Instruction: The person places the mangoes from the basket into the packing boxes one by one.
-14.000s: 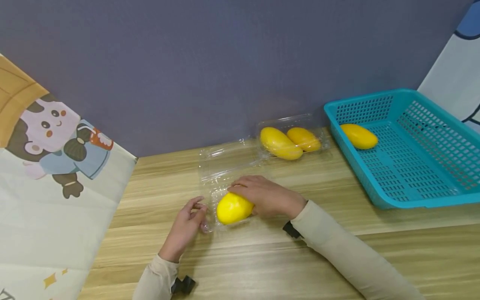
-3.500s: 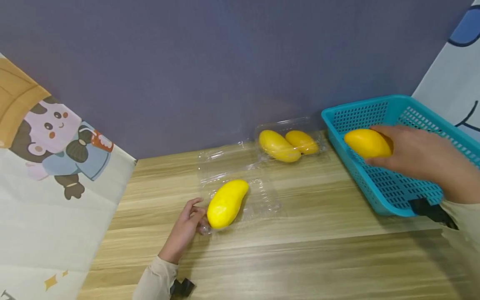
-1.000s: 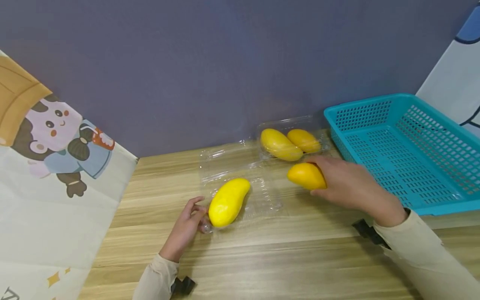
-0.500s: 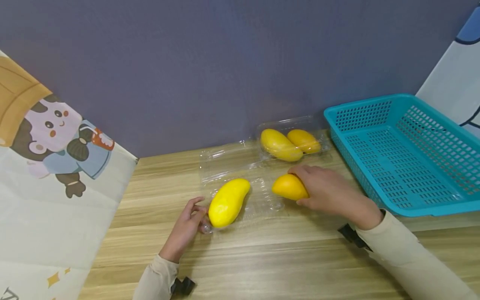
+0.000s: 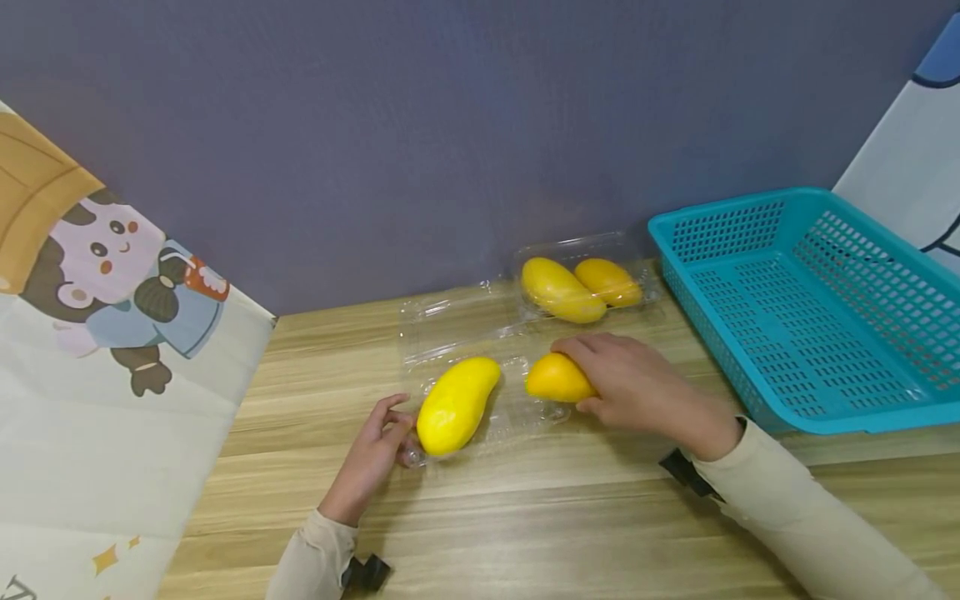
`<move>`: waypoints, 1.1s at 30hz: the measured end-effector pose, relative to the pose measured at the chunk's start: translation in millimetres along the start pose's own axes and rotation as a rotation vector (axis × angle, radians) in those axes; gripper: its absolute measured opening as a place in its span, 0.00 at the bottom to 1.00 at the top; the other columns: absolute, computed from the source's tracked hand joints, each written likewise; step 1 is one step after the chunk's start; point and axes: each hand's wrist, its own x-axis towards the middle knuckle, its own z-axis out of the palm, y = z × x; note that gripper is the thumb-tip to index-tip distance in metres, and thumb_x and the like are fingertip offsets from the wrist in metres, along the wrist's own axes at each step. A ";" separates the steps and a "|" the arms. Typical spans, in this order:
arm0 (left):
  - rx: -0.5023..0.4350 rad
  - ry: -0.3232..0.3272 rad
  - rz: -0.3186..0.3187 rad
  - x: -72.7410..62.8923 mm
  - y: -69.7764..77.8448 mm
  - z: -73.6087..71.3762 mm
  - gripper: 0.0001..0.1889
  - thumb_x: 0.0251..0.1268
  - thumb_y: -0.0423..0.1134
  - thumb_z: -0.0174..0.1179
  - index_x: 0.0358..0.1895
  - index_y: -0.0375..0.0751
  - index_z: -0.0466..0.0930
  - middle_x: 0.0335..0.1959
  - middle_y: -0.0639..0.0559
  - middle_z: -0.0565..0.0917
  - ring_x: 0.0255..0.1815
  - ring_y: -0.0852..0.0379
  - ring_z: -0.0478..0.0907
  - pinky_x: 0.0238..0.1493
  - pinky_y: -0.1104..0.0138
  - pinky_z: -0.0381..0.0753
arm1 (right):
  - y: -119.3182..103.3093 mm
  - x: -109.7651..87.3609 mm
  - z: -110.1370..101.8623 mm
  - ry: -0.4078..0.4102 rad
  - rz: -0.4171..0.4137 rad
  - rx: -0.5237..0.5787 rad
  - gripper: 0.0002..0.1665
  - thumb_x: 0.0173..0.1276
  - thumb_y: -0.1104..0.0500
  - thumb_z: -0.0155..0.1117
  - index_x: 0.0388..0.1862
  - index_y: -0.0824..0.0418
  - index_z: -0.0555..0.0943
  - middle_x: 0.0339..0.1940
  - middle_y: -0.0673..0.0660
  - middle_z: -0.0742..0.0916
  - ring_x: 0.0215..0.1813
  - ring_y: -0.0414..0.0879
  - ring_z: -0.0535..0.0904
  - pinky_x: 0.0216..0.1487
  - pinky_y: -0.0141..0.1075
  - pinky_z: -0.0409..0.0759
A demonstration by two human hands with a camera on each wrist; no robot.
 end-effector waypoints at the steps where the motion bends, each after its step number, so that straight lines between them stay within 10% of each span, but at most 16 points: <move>1: -0.001 0.000 0.000 -0.1 -0.1 0.0 0.22 0.78 0.36 0.46 0.72 0.40 0.61 0.53 0.39 0.74 0.33 0.56 0.78 0.32 0.68 0.81 | -1.1 0.4 0.2 0.006 -0.016 0.000 0.43 0.52 0.54 0.81 0.66 0.57 0.73 0.61 0.59 0.82 0.60 0.57 0.80 0.60 0.55 0.79; 33: 0.005 0.005 0.010 -2.0 0.6 -0.5 0.22 0.78 0.36 0.47 0.71 0.40 0.61 0.52 0.39 0.75 0.32 0.56 0.78 0.31 0.68 0.81 | -31.4 13.2 18.0 0.031 -0.319 -0.011 0.44 0.52 0.63 0.80 0.69 0.53 0.73 0.64 0.53 0.79 0.66 0.53 0.74 0.70 0.51 0.72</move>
